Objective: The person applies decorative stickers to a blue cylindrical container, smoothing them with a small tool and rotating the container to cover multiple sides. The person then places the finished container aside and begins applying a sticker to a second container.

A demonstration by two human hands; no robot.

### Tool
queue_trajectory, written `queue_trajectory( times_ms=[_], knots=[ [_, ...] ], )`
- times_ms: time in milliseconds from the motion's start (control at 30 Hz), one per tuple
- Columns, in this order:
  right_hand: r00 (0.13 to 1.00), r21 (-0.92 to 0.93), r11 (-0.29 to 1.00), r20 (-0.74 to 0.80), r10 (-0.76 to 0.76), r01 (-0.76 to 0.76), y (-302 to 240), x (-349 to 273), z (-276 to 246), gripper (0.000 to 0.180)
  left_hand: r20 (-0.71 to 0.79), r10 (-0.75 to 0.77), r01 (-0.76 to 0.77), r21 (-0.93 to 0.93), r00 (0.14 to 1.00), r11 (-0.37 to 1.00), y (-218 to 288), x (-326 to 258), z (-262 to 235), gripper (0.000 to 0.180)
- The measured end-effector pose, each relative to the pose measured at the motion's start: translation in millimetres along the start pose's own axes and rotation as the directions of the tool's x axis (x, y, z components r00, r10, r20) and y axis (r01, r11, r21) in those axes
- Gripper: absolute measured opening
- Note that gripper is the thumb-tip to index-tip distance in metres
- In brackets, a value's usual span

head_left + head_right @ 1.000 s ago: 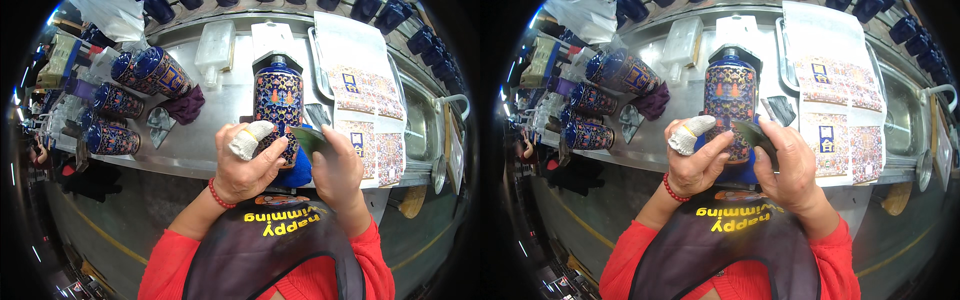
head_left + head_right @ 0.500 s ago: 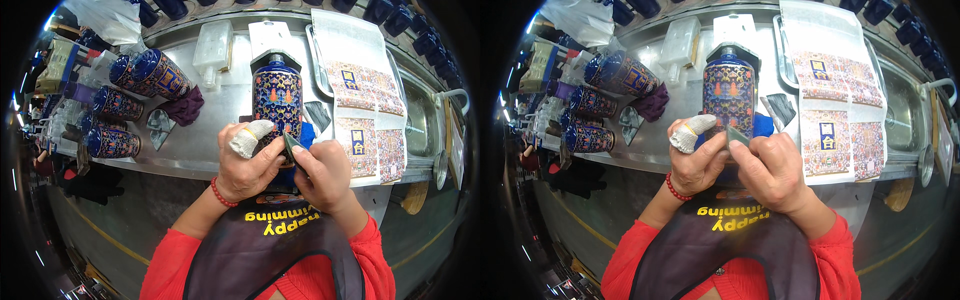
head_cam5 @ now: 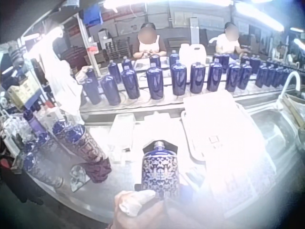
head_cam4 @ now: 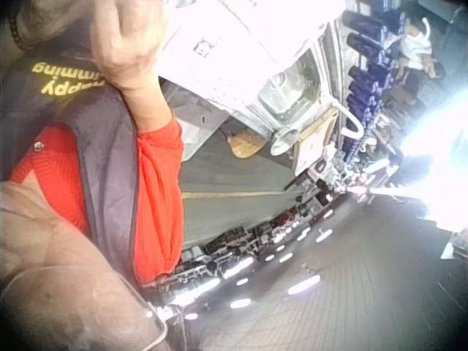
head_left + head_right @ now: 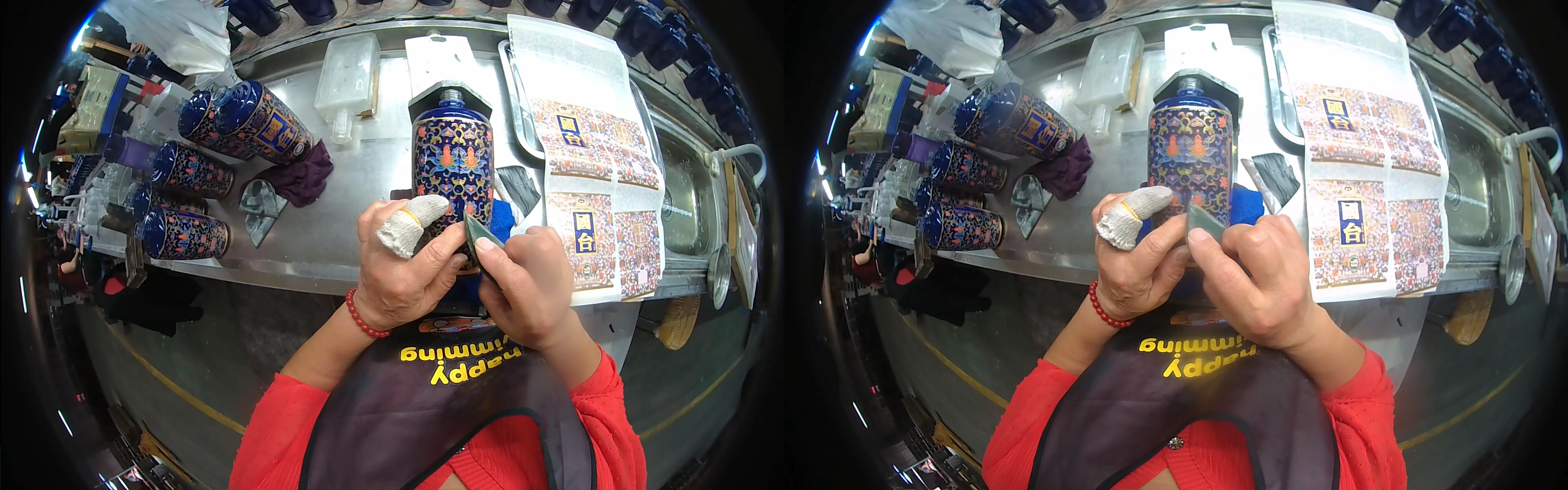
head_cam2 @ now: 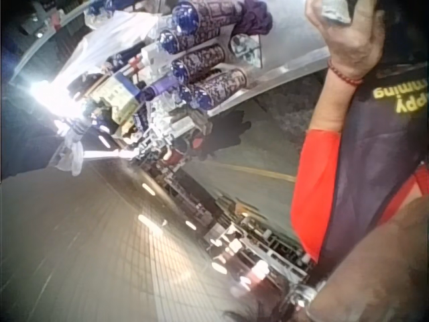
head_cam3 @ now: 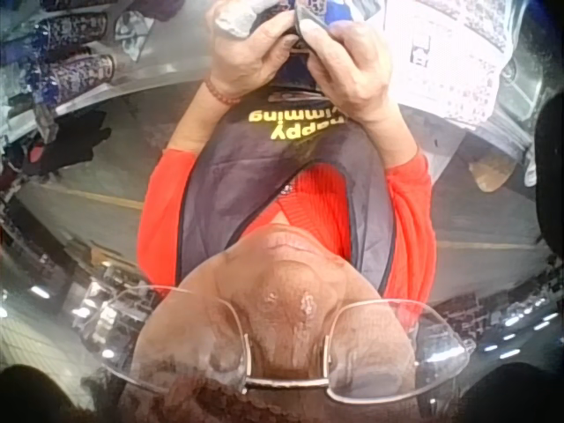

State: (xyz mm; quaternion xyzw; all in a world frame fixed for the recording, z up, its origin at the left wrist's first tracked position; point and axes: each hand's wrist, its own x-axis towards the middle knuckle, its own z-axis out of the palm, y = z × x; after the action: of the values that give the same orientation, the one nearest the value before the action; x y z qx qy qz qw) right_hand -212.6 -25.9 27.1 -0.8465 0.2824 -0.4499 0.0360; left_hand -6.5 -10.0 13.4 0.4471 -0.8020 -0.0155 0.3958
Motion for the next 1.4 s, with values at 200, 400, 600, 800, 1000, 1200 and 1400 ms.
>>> queue_trajectory(
  times_ms=[200,400,600,800,1000,1200,1400],
  knots=[
    [1.000,-0.010,1.000,-0.003,-0.003,0.003,1.2,-1.5,1.8,0.047,-0.001,0.001,-0.001,-0.010,1.000,1.000,-1.6,-2.3,1.6,0.037],
    [1.000,-0.017,1.000,-0.008,0.006,-0.006,0.3,-1.4,1.0,0.048,-0.002,-0.001,0.001,-0.010,1.000,1.000,-0.5,-1.4,1.5,0.038],
    [1.000,-0.008,1.000,0.002,0.011,-0.011,1.0,-1.1,0.8,0.048,0.001,0.008,-0.008,0.012,1.000,1.000,0.1,-0.8,0.1,0.037],
    [0.997,0.000,0.997,-0.026,0.073,-0.073,1.2,2.3,-5.2,0.049,-0.039,-0.003,0.003,-0.009,0.999,1.000,1.4,2.1,0.3,0.034],
    [0.926,0.191,0.910,-0.018,0.377,-0.367,15.0,13.4,-27.8,0.029,-0.105,-0.101,0.094,-0.063,0.989,0.994,2.9,10.2,2.8,0.030],
    [0.886,0.298,0.845,0.003,0.464,-0.444,18.2,9.0,-27.6,0.027,-0.040,-0.106,0.108,0.049,0.994,0.993,17.6,12.8,-1.7,0.034],
    [0.887,0.298,0.847,0.001,0.461,-0.440,21.9,4.1,-25.6,0.027,0.043,-0.124,0.114,0.189,0.991,0.975,31.7,13.2,-2.6,0.045]
  ],
)
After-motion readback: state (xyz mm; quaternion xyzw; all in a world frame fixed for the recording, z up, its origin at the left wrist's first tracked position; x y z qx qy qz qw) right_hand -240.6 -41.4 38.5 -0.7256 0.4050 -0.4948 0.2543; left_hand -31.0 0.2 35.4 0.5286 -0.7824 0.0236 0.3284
